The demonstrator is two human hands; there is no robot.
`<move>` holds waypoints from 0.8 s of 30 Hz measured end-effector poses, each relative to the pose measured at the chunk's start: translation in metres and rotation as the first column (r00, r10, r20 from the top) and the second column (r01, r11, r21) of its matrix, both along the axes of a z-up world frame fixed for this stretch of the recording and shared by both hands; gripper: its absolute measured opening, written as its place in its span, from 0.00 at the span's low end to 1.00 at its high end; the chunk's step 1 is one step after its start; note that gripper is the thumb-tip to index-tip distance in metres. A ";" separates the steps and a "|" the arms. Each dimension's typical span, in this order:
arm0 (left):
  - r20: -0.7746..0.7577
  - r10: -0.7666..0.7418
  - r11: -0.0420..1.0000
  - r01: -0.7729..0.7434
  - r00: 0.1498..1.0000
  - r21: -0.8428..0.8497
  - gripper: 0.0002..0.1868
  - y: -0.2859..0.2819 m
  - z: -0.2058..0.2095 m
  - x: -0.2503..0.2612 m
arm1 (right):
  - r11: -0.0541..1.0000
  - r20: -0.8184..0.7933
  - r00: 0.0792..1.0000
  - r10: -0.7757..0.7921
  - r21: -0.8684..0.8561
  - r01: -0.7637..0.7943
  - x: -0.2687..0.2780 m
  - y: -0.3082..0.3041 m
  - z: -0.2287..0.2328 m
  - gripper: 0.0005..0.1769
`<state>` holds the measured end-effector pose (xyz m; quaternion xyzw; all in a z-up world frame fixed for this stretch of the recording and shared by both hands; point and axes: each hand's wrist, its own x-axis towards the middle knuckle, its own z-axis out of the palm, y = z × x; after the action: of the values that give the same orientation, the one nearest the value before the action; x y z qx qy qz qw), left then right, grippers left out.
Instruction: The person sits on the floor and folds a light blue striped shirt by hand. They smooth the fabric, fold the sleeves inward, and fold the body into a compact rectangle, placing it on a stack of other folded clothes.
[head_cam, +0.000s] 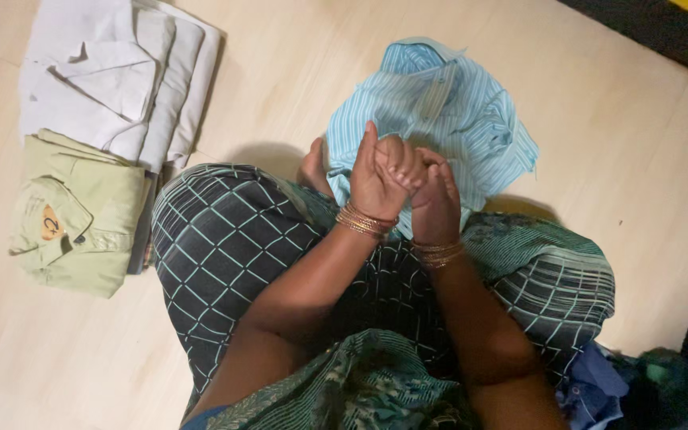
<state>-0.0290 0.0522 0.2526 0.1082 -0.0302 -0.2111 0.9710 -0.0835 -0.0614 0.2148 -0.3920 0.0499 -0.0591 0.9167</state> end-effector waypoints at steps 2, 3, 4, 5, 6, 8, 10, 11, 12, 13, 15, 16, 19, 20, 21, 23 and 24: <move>0.037 0.005 0.997 -0.002 0.999 -0.074 0.37 0.002 0.016 -0.007 | 0.999 0.069 0.996 0.052 -0.003 -0.052 -0.008 0.005 0.013 0.22; 0.059 0.008 0.994 -0.001 0.998 -0.113 0.38 0.002 0.023 -0.008 | 0.999 0.087 0.995 0.052 -0.010 -0.052 -0.011 0.006 0.018 0.23; 0.073 0.010 0.994 -0.003 0.997 -0.105 0.37 0.003 0.028 -0.010 | 0.999 0.104 0.993 0.052 -0.016 -0.051 -0.014 0.006 0.021 0.25; 0.087 0.011 0.995 -0.003 0.996 -0.100 0.37 0.004 0.034 -0.012 | 0.999 0.123 0.991 0.051 -0.025 -0.049 -0.016 0.006 0.025 0.27; 0.102 0.012 0.996 -0.002 0.995 -0.094 0.37 0.005 0.038 -0.014 | 0.998 0.151 0.988 0.041 -0.060 -0.032 -0.019 0.006 0.028 0.26; 0.112 -0.003 0.995 0.015 0.994 -0.101 0.37 0.007 0.043 -0.016 | 0.991 0.205 0.978 0.025 -0.131 0.002 -0.022 0.007 0.032 0.24; 0.110 -0.008 0.994 0.020 0.994 -0.109 0.37 0.007 0.045 -0.018 | 0.988 0.150 0.989 -0.009 -0.152 0.032 -0.024 0.008 0.038 0.27; 0.106 -0.007 0.993 0.020 0.994 -0.115 0.37 0.006 0.045 -0.018 | 0.985 0.124 0.992 -0.028 -0.164 0.048 -0.025 0.008 0.041 0.29; 0.102 -0.007 0.993 0.019 0.995 -0.121 0.37 0.006 0.044 -0.018 | 0.987 0.125 0.992 -0.017 -0.159 0.037 -0.024 0.008 0.044 0.30; 0.107 -0.011 0.991 0.025 0.994 -0.128 0.37 0.005 0.044 -0.017 | 0.987 0.127 0.992 -0.008 -0.156 0.028 -0.023 0.008 0.048 0.31; 0.118 -0.021 0.989 0.038 0.993 -0.144 0.38 0.007 0.041 -0.012 | 0.979 0.095 0.994 0.056 -0.201 -0.035 -0.020 0.007 0.056 0.33; 0.092 -0.007 0.992 0.018 0.996 -0.121 0.38 0.009 0.040 -0.008 | 0.965 0.058 0.992 0.109 -0.247 -0.092 -0.017 0.004 0.061 0.35; 0.022 0.061 0.998 -0.061 0.998 -0.017 0.36 0.022 0.031 0.010 | 0.901 0.007 0.999 0.035 -0.433 -0.028 -0.007 -0.012 0.071 0.35; 0.004 0.098 0.994 -0.098 0.995 0.042 0.34 0.028 0.026 0.015 | 0.865 0.009 1.000 -0.028 -0.501 0.029 -0.005 -0.022 0.072 0.34; -0.009 0.135 0.986 -0.134 0.991 0.100 0.32 0.034 0.021 0.020 | 0.882 -0.004 0.996 -0.092 -0.464 0.080 -0.001 -0.034 0.071 0.32; 0.054 0.283 0.843 -0.275 0.958 0.461 0.29 0.040 0.003 0.025 | 0.902 -0.038 0.975 -0.218 -0.389 0.186 0.004 -0.059 0.061 0.27; 0.104 0.342 0.716 -0.331 0.934 0.615 0.28 0.044 -0.009 0.027 | 0.896 -0.063 0.973 -0.222 -0.407 0.178 0.007 -0.067 0.049 0.26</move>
<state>-0.0024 0.0957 0.2440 0.4246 0.0701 -0.0300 0.9022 -0.0764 -0.1288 0.2638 -0.5660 0.1262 -0.1406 0.8025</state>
